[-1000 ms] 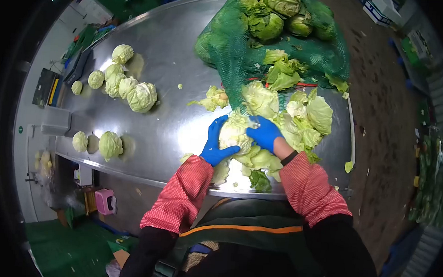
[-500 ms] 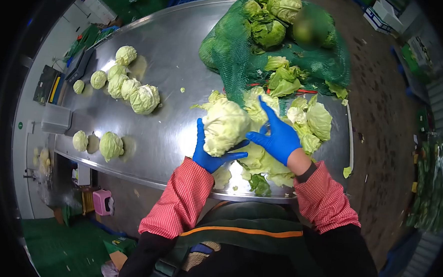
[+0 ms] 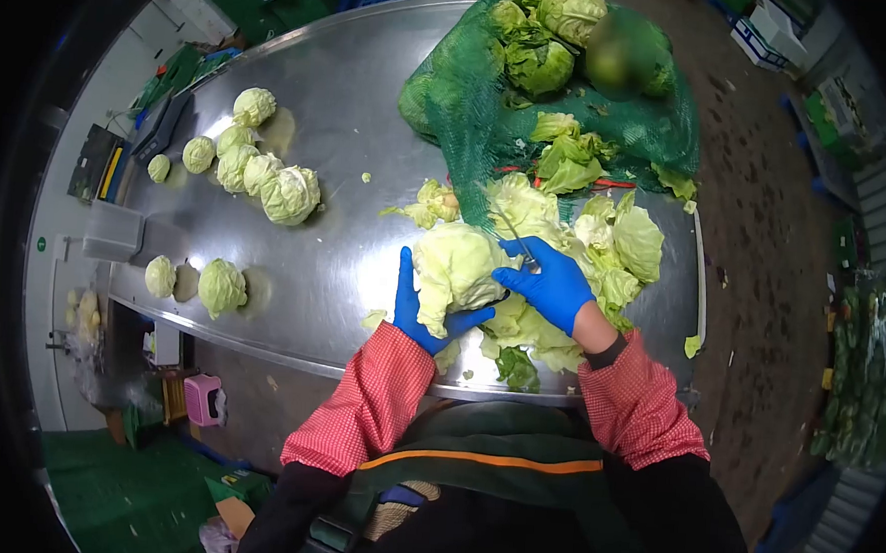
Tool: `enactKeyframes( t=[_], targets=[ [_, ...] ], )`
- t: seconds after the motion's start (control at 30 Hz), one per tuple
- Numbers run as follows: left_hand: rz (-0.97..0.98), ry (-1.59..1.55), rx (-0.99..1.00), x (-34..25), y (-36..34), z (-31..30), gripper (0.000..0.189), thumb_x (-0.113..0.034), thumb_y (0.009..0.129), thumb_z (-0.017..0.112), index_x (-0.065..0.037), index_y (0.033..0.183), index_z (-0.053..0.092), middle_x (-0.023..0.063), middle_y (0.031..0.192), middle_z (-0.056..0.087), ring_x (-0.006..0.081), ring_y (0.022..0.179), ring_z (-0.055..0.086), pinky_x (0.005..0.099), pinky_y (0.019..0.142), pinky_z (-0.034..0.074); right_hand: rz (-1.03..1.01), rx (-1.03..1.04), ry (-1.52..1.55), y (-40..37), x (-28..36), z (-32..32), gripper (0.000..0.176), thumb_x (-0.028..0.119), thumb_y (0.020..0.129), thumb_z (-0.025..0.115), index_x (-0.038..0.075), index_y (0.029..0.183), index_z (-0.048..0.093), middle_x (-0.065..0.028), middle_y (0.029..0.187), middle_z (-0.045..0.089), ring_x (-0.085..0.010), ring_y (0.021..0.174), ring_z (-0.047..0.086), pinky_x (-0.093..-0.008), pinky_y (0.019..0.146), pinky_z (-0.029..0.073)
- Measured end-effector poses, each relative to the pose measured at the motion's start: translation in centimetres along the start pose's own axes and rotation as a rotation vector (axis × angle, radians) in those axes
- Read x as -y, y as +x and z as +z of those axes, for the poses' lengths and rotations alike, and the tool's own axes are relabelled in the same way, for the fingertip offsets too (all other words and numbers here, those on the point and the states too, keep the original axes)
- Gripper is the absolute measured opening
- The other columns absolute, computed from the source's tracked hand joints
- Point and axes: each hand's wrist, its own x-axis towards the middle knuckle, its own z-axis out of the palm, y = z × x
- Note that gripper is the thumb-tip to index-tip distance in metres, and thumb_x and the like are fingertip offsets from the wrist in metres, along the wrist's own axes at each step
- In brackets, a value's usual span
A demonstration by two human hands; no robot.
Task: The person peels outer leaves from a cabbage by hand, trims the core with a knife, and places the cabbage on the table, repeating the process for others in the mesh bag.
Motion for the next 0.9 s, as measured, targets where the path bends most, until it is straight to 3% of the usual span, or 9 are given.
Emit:
enactKeyframes(
  t=[0.1, 0.2, 0.33, 0.5, 0.6, 0.63, 0.73, 0.8, 0.9],
  targets=[
    [0.1, 0.22, -0.036, 0.8, -0.3, -0.3, 0.09, -0.059, 0.082, 0.063, -0.013, 0.148, 0.023, 0.0129, 0.149, 0.036, 0.0238, 0.136, 0.037, 0.0483, 0.112, 0.028, 0.186, 0.123, 0.197, -0.5, 0.3, -0.9, 0.045, 0.037, 0.082, 0.071, 0.007, 0.114, 0.06, -0.0095, 0.095, 0.065, -0.0141, 0.068, 0.06, -0.0286, 0.062, 0.051],
    [0.514, 1.193, -0.172, 1.8, -0.9, -0.5, 0.088, -0.033, 0.074, 0.081, -0.008, 0.141, 0.029, 0.0135, 0.137, 0.046, 0.0232, 0.127, 0.046, 0.041, 0.108, 0.036, 0.169, 0.158, 0.17, -0.9, -1.2, -1.1, 0.037, 0.032, 0.083, 0.071, 0.007, 0.11, 0.061, -0.0074, 0.09, 0.065, -0.0124, 0.066, 0.059, -0.0272, 0.059, 0.05],
    [0.392, 0.754, -0.168, 1.6, 0.9, -2.7, 0.054, -0.035, 0.09, 0.054, -0.012, 0.136, 0.039, 0.0113, 0.131, 0.051, 0.0287, 0.12, 0.052, 0.0486, 0.099, 0.046, 0.159, 0.03, 0.013, -1.0, -3.9, 0.1, 0.038, 0.034, 0.083, 0.071, 0.008, 0.109, 0.062, -0.0064, 0.081, 0.064, -0.0158, 0.069, 0.06, -0.0305, 0.066, 0.051],
    [-0.022, -0.169, -0.056, -0.8, -1.1, 0.7, 0.061, -0.055, 0.094, 0.041, -0.015, 0.142, 0.038, 0.0124, 0.14, 0.046, 0.0343, 0.123, 0.05, 0.0609, 0.098, 0.042, -0.009, -0.034, 0.0, -0.9, -0.9, 0.4, 0.066, 0.045, 0.08, 0.072, 0.013, 0.133, 0.049, -0.0119, 0.083, 0.062, -0.0221, 0.077, 0.062, -0.0341, 0.074, 0.05],
    [-0.066, -0.149, -0.006, -0.6, -1.2, 0.2, 0.067, -0.059, 0.093, 0.04, -0.014, 0.142, 0.037, 0.0142, 0.14, 0.046, 0.0338, 0.123, 0.05, 0.0619, 0.098, 0.041, 0.036, 0.064, 0.001, -0.1, 0.6, 1.6, 0.081, 0.051, 0.078, 0.072, 0.014, 0.143, 0.039, -0.0149, 0.095, 0.065, -0.0241, 0.081, 0.064, -0.0352, 0.077, 0.051],
    [-0.017, -0.068, -0.048, -1.0, -1.3, 0.7, 0.067, -0.055, 0.088, 0.057, -0.011, 0.137, 0.042, 0.0146, 0.135, 0.05, 0.0309, 0.121, 0.052, 0.0539, 0.1, 0.043, 0.011, 0.052, 0.057, 0.4, -0.4, 2.7, 0.082, 0.052, 0.078, 0.072, 0.013, 0.143, 0.039, -0.0154, 0.099, 0.066, -0.0243, 0.082, 0.064, -0.0355, 0.078, 0.051],
    [0.494, 1.571, -0.132, -3.6, -1.7, -1.5, 0.064, -0.037, 0.08, 0.073, -0.009, 0.131, 0.047, 0.0121, 0.128, 0.055, 0.0272, 0.117, 0.055, 0.0435, 0.099, 0.046, 0.02, 0.135, 0.069, -0.1, 0.3, 5.4, 0.078, 0.053, 0.082, 0.067, 0.013, 0.143, 0.039, -0.0163, 0.111, 0.066, -0.0279, 0.092, 0.066, -0.0378, 0.082, 0.051],
    [0.623, 1.622, -0.39, -4.1, -2.6, -4.0, 0.057, -0.023, 0.077, 0.075, -0.006, 0.126, 0.049, 0.0096, 0.121, 0.059, 0.0228, 0.113, 0.057, 0.0376, 0.1, 0.044, 0.171, 0.329, 0.065, 0.2, 0.7, 6.9, 0.075, 0.052, 0.086, 0.062, 0.014, 0.144, 0.036, -0.0176, 0.115, 0.064, -0.0312, 0.097, 0.064, -0.0393, 0.081, 0.051],
    [0.542, 0.981, -0.536, -6.6, -2.7, -11.3, 0.069, -0.042, 0.083, 0.066, -0.009, 0.138, 0.039, 0.0132, 0.135, 0.05, 0.027, 0.123, 0.05, 0.0428, 0.104, 0.041, -0.077, 0.191, -0.464, -1.3, -2.3, 8.2, 0.081, 0.049, 0.085, 0.062, 0.014, 0.148, 0.025, -0.0163, 0.113, 0.062, -0.0324, 0.098, 0.063, -0.0415, 0.078, 0.051]
  ],
)
